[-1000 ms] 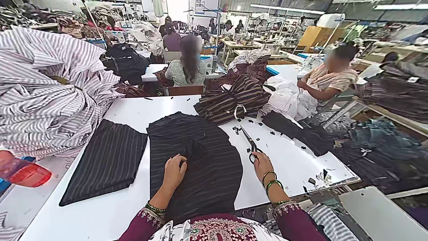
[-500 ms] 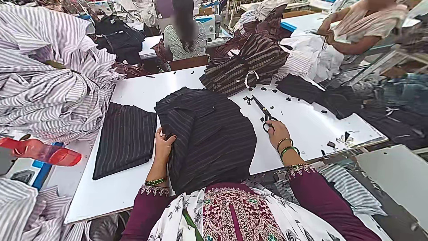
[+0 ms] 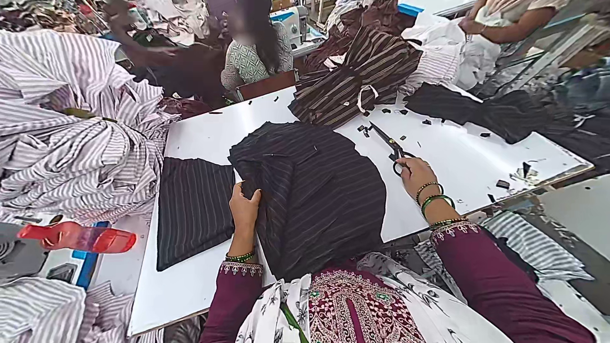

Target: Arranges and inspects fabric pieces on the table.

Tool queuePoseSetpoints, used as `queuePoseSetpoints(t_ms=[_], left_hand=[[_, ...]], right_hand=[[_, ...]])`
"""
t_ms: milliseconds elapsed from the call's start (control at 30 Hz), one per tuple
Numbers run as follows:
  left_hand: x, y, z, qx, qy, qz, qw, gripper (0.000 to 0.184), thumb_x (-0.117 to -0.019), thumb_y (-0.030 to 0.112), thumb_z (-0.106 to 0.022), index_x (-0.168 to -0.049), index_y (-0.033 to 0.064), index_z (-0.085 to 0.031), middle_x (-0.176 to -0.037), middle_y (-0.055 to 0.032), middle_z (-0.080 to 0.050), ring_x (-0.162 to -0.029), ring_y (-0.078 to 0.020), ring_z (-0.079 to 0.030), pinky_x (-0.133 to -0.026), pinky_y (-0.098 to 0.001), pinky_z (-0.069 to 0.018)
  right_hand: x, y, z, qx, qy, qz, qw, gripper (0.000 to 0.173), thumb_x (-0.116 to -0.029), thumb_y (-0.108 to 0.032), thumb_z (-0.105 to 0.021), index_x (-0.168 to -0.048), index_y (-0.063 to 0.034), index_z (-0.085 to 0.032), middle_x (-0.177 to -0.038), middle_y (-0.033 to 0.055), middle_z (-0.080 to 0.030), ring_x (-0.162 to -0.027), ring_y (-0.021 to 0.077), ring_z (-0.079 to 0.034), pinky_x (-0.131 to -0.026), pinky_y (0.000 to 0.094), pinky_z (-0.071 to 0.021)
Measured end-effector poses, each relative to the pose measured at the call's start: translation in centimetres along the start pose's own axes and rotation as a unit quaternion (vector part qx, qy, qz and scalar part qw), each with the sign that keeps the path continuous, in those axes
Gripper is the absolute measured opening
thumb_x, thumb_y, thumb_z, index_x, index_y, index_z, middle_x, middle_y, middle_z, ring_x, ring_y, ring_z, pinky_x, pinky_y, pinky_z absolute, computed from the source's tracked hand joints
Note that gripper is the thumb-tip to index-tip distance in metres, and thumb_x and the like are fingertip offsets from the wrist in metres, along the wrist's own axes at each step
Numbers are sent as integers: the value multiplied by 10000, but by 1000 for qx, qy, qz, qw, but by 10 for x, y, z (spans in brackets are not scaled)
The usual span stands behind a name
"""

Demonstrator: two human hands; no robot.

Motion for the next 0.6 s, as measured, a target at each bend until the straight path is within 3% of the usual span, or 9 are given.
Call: queuePoseSetpoints(t_ms=[67,133,233,267,367,433,500,567,600], left_hand=[[-3,-7,-6,31,-38,25,999,703,-868,191,-814,-1427,-52,-463,-1262,-268,-634,-1144,-326,-645,-999,-476,-500],[-4,-11,-20,13,-128,73,989,763,-859,268,-837,-1422,-57,-436,-1284,-247,-624,-1186,-291,-632,-1049,-455,-482],[2,-4,-34,-16,-184,70,980,401,-877,148,-798,-1184,-55,-641,-1082,-171,-714,-996,-202,-698,-942,-416,-536],[3,-1,-35,-22,-179,63,982,364,-896,116,-764,-1184,-68,-639,-1085,-186,-712,-1003,-219,-698,-946,-429,-535],[7,13,-36,-2,-136,62,989,421,-965,23,-612,-1352,-120,-525,-1300,-284,-619,-1220,-301,-617,-1073,-461,-459],[15,22,-39,39,-101,91,990,395,-1025,31,-527,-1391,-112,-482,-1319,-260,-598,-1180,-208,-607,-1039,-362,-459],[21,32,-40,66,-92,96,989,349,-1073,149,-502,-1329,-86,-538,-1252,-170,-625,-1073,-52,-597,-966,-242,-460],[33,56,-53,90,-143,40,985,412,-1093,174,-444,-1376,-117,-514,-1384,-189,-588,-1206,-42,-570,-1064,-232,-413],[39,73,-57,104,-151,4,983,392,-1083,160,-445,-1348,-121,-514,-1332,-152,-606,-1151,-2,-574,-1025,-202,-431]], right_hand=[[4,0,3,-7,24,5,1000,313,-1031,10,-468,-1288,75,-635,-1349,316,-588,-1337,483,-505,-1135,595,-367],[12,1,8,-31,61,3,998,295,-993,13,-553,-1266,73,-646,-1351,317,-577,-1341,482,-489,-1133,602,-362],[34,1,14,-89,100,7,991,313,-951,-7,-650,-1254,68,-651,-1399,331,-522,-1368,494,-445,-1134,611,-354],[44,4,14,-111,112,14,987,314,-941,-21,-666,-1241,72,-656,-1408,337,-514,-1373,494,-442,-1137,608,-355],[75,21,14,-181,146,34,972,330,-920,-74,-664,-1205,91,-671,-1395,336,-532,-1332,469,-497,-1104,569,-411],[92,31,15,-222,141,53,963,339,-905,-103,-658,-1177,97,-681,-1361,329,-564,-1300,441,-536,-1081,531,-443],[102,32,16,-248,98,98,959,329,-894,-106,-643,-1150,93,-696,-1303,311,-614,-1248,408,-589,-1056,491,-476],[114,41,23,-263,70,158,949,287,-890,-83,-637,-1109,90,-709,-1249,281,-658,-1208,363,-631,-1039,441,-502],[120,48,27,-280,69,186,939,263,-885,-67,-635,-1080,91,-714,-1216,267,-676,-1181,342,-650,-1023,420,-518]])
Point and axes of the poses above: each hand's wrist, its own x-axis away from the middle knuckle, its own z-axis out of the back of the hand, y = z × x, the point moved 9 cm from there along -x, towards the middle knuckle
